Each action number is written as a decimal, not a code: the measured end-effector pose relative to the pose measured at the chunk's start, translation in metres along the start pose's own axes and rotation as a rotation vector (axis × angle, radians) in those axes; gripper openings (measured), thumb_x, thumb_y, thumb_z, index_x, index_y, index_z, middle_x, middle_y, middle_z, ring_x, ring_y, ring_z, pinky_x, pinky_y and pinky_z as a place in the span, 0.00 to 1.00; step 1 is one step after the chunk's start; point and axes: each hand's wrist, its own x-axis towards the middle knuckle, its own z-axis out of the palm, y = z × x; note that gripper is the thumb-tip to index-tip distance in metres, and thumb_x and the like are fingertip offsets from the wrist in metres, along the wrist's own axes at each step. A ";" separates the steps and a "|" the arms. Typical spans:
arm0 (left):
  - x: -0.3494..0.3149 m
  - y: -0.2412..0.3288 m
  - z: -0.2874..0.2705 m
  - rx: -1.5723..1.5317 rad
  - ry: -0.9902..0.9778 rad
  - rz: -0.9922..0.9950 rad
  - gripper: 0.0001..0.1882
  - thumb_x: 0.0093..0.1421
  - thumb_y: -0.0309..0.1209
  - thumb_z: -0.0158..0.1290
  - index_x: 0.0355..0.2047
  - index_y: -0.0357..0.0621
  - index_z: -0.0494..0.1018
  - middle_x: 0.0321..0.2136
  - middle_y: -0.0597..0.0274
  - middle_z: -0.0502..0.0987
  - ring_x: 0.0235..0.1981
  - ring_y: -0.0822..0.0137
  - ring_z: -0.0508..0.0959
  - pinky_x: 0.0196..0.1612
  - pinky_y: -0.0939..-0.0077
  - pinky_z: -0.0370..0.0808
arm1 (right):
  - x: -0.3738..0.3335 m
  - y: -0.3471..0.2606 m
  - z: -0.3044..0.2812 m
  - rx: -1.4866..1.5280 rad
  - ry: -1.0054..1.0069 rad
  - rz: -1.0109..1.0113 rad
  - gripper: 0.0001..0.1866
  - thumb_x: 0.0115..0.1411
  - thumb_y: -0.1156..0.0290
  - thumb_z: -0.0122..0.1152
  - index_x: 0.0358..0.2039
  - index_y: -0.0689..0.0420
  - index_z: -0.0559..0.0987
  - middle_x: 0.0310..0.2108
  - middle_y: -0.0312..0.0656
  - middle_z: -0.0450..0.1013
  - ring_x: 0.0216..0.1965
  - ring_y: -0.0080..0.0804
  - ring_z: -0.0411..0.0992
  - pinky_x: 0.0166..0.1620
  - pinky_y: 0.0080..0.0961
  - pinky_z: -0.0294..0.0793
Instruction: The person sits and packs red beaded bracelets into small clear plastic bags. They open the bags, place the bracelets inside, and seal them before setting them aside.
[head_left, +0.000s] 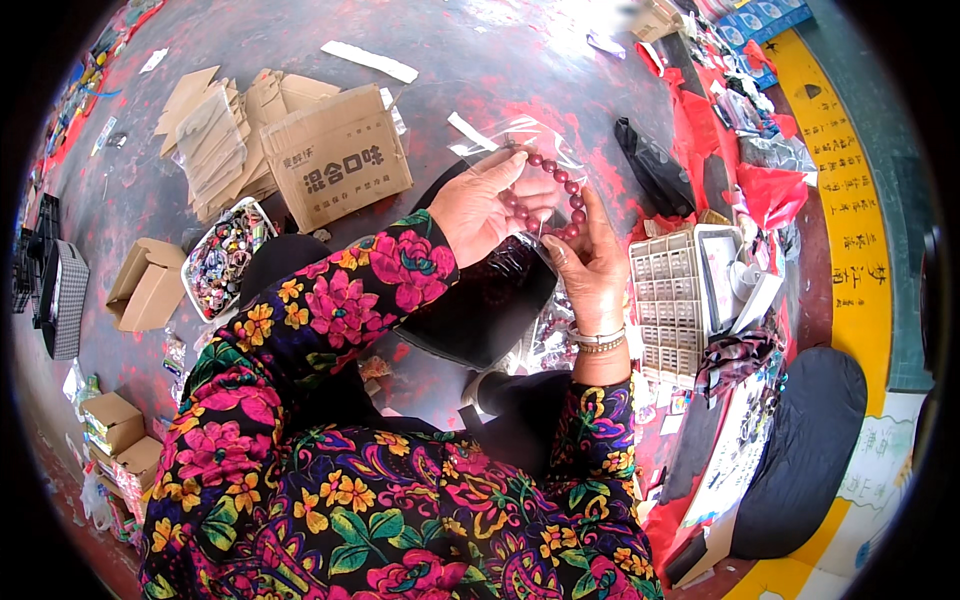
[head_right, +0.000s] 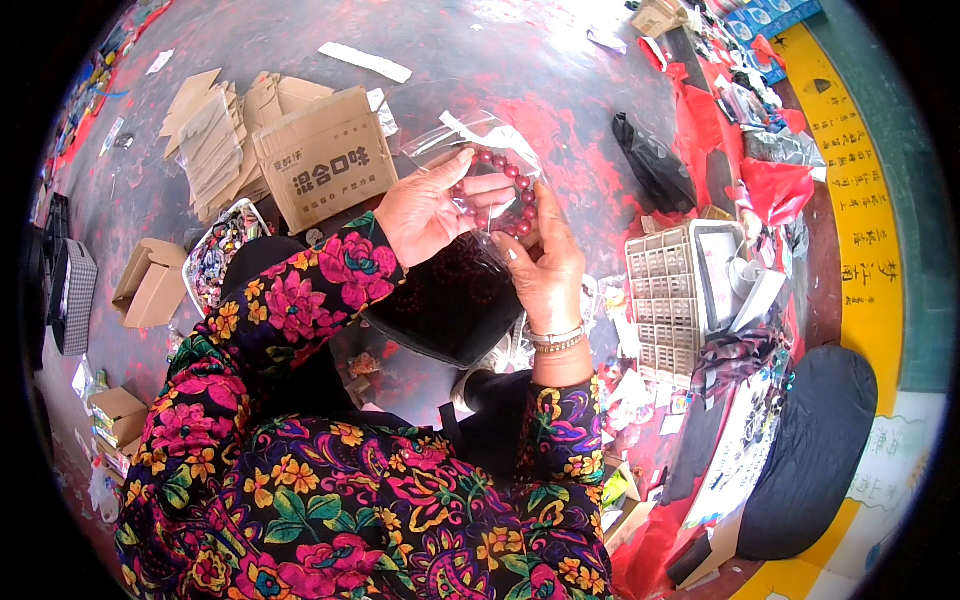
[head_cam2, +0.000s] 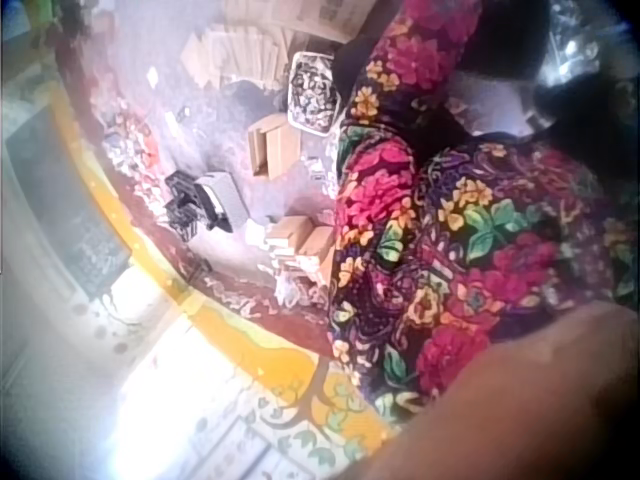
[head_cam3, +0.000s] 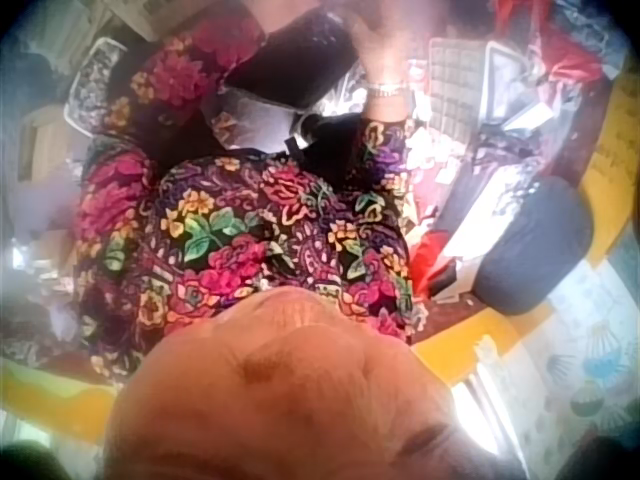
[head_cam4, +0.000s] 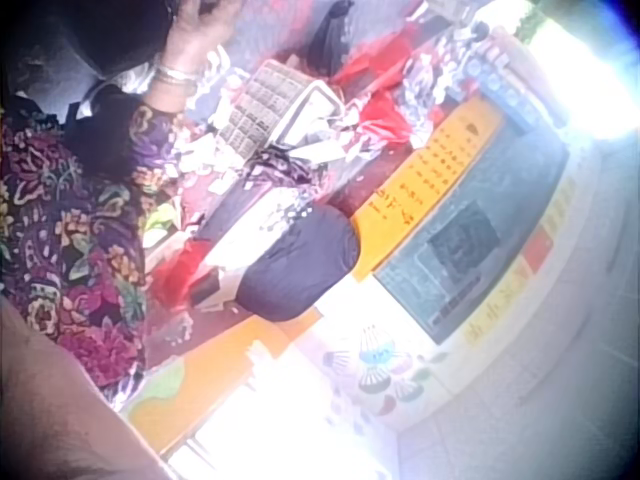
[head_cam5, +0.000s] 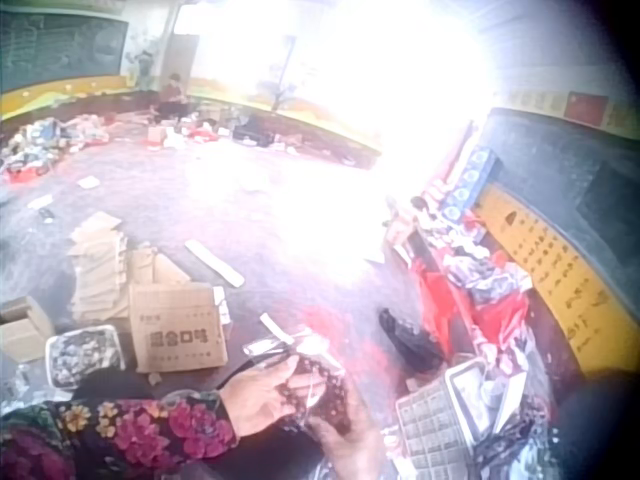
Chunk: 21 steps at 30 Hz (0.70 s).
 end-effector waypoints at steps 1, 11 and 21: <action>0.000 -0.001 -0.001 -0.004 0.007 -0.003 0.12 0.63 0.37 0.43 0.43 0.46 0.67 0.45 0.50 0.72 0.50 0.57 0.70 0.48 0.65 0.68 | 0.000 0.002 -0.001 -0.042 0.002 -0.013 0.35 0.46 0.84 0.64 0.56 0.61 0.63 0.30 0.31 0.69 0.25 0.13 0.63 0.31 0.12 0.69; -0.002 0.000 0.001 0.064 -0.077 0.021 0.11 0.63 0.33 0.43 0.44 0.48 0.67 0.47 0.52 0.71 0.50 0.59 0.70 0.50 0.65 0.66 | -0.001 -0.001 0.004 0.368 0.111 0.101 0.28 0.51 0.81 0.60 0.54 0.60 0.65 0.24 0.30 0.66 0.20 0.13 0.64 0.21 0.10 0.63; 0.000 -0.003 0.001 0.100 -0.067 -0.008 0.13 0.60 0.29 0.46 0.45 0.44 0.66 0.43 0.59 0.73 0.47 0.63 0.71 0.49 0.63 0.65 | -0.001 -0.005 0.004 0.444 0.112 0.121 0.28 0.53 0.83 0.55 0.56 0.61 0.63 0.26 0.31 0.67 0.21 0.14 0.65 0.22 0.11 0.65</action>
